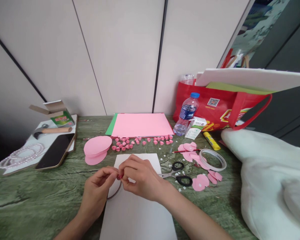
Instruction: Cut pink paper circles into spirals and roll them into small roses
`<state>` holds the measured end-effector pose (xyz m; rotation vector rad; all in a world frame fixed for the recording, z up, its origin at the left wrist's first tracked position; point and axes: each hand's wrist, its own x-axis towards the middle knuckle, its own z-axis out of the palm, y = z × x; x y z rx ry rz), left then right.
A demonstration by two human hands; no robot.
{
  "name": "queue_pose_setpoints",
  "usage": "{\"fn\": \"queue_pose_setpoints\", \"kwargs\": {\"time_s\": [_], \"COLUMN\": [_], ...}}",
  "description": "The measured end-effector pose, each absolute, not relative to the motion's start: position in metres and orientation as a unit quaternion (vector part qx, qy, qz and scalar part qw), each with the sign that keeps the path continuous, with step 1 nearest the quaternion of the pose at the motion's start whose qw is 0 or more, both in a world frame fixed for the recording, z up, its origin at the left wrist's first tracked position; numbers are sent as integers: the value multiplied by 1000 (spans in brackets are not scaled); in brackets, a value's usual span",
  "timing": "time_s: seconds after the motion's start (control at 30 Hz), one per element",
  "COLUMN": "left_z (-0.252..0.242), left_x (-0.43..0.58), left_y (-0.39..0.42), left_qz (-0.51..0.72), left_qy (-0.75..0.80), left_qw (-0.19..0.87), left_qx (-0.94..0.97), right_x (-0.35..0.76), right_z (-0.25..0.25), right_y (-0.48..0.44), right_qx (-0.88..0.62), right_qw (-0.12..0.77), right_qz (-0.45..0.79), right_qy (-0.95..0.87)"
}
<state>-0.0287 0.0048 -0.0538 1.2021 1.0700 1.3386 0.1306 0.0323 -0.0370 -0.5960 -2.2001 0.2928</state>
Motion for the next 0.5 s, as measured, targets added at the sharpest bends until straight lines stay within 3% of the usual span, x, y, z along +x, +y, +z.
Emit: {"fn": "queue_pose_setpoints", "kwargs": {"time_s": [0.23,0.5], "left_z": [-56,-52], "left_x": [-27,-29], "left_y": [8,8], "left_qz": [558,571], "left_qy": [425,432], "left_qw": [546,479], "left_qx": [458,509], "right_x": [129,131], "right_z": [-39,-36], "right_y": [34,34], "right_qx": [-228,-226], "right_qw": [437,443], "right_qz": [124,174], "right_qy": [-861,-850]}}
